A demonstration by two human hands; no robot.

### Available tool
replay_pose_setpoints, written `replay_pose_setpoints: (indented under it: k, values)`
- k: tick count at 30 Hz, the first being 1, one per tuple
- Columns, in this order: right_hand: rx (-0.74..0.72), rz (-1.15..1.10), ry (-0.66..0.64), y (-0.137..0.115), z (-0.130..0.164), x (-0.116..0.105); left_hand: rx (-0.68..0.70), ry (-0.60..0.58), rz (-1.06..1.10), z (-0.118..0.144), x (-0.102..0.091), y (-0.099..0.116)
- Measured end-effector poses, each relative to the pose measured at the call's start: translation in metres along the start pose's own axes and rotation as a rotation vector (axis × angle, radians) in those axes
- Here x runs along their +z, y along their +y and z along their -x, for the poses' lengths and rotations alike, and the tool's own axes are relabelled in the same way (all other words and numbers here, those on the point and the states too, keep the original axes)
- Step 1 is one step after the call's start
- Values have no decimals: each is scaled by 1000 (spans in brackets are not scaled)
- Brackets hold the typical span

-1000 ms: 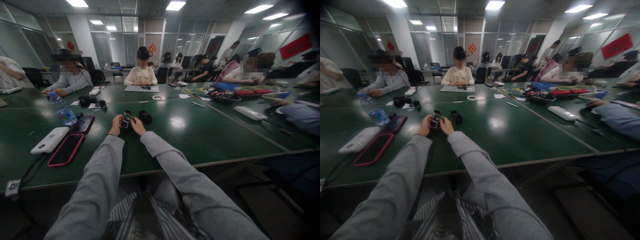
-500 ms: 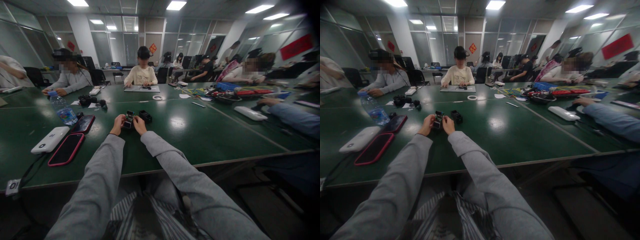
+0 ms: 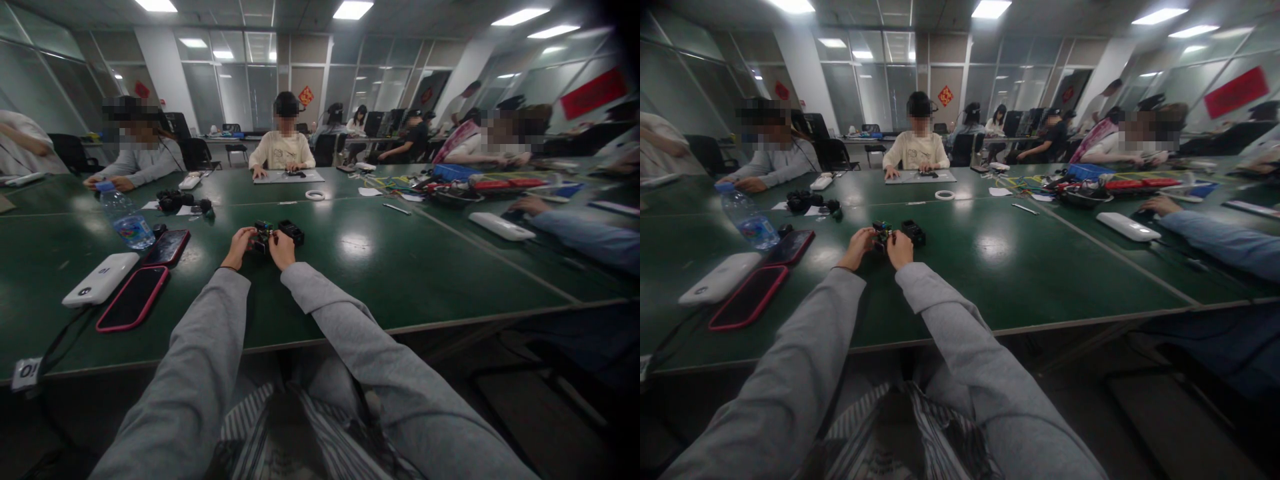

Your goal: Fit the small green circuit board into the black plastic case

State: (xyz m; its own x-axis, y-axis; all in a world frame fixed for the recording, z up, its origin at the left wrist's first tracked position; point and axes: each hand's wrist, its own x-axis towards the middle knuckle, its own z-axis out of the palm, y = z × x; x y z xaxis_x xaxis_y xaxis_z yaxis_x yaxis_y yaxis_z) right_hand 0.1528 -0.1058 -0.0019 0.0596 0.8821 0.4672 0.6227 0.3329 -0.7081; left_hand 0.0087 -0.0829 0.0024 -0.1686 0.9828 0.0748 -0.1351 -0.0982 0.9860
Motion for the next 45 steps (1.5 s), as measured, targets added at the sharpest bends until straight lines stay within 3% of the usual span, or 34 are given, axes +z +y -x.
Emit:
replay_pose_setpoints:
  k: [6,13,21,28,39,45]
  values:
    - [77,27,10,5,-4,1,8,-99,-4,7,5,3]
    - [41,18,5,5,-3,0,39,-115,-35,9,8,2]
    - [68,-3,-17,2,0,-3,101,-257,43,11,12,1]
    - [-30,-74,-45,5,0,4,99,-89,64,5,6,-2]
    - [-45,-38,17,-8,4,-6,18,-67,192,0,6,-2]
    - [-39,-25,-155,-17,12,-2,27,-54,185,1,5,-2]
